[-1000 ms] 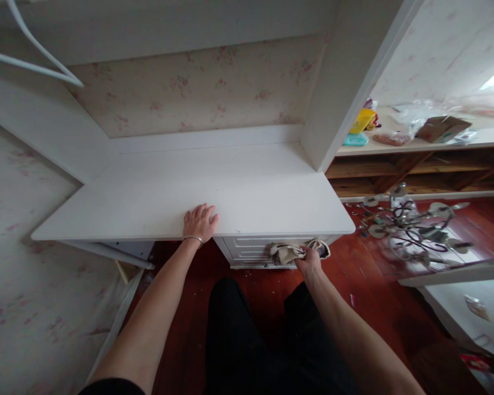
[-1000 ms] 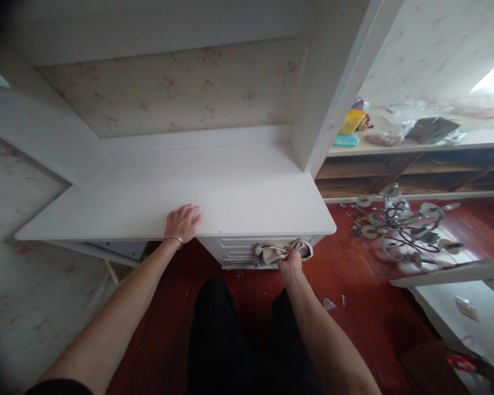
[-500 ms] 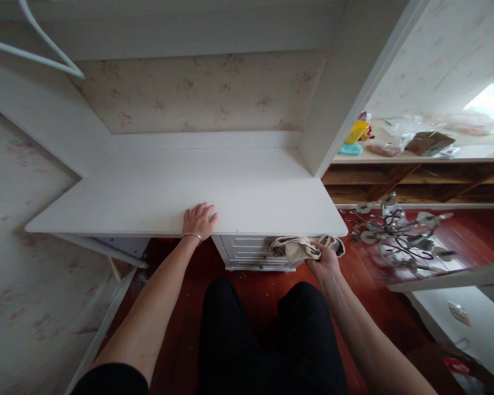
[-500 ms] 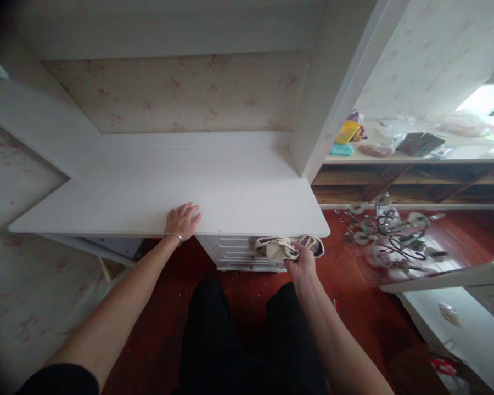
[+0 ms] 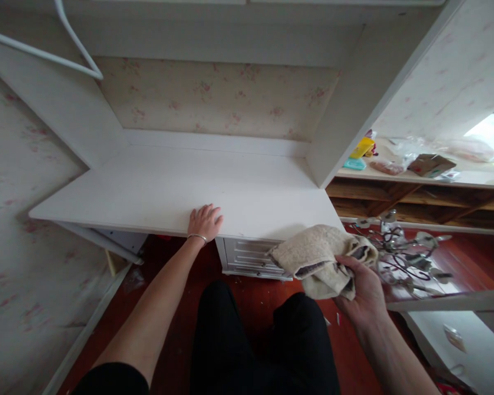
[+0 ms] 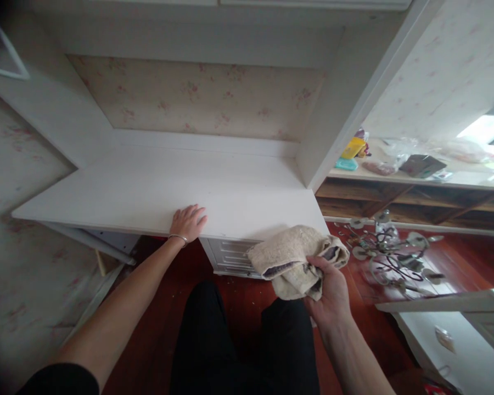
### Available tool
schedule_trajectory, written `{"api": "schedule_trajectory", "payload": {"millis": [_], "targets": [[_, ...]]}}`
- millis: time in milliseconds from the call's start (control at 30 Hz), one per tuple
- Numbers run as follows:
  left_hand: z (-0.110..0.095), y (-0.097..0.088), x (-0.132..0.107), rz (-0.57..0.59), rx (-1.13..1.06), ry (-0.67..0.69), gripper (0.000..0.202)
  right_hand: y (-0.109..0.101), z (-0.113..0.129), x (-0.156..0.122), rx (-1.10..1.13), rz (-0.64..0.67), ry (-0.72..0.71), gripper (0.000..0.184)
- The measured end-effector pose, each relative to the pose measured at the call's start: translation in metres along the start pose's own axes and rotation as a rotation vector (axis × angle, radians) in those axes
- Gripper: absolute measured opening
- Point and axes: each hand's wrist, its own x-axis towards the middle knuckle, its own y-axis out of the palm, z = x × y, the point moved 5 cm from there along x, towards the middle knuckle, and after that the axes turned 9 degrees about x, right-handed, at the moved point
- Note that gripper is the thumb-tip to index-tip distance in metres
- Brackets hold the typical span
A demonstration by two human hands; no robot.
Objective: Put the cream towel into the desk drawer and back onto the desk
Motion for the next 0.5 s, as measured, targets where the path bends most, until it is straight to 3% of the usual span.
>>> {"api": "schedule_trajectory", "payload": {"millis": [167, 300, 400, 500], "targets": [[0.0, -0.001, -0.002, -0.033, -0.019, 0.004, 0.046, 0.052, -0.004, 0.025, -0.117, 0.19, -0.122, 0.03], [0.0, -0.003, -0.002, -0.033, -0.029, 0.001, 0.043, 0.115, -0.018, 0.059, -0.109, 0.309, -0.201, 0.023], [0.001, -0.006, -0.002, -0.04, -0.024, 0.004, 0.042, 0.155, -0.045, 0.084, -0.012, 0.376, -0.195, 0.019], [0.001, -0.006, -0.002, -0.036, -0.023, 0.005, 0.041, 0.16, -0.089, 0.103, 0.005, 0.332, -0.03, 0.015]]}}
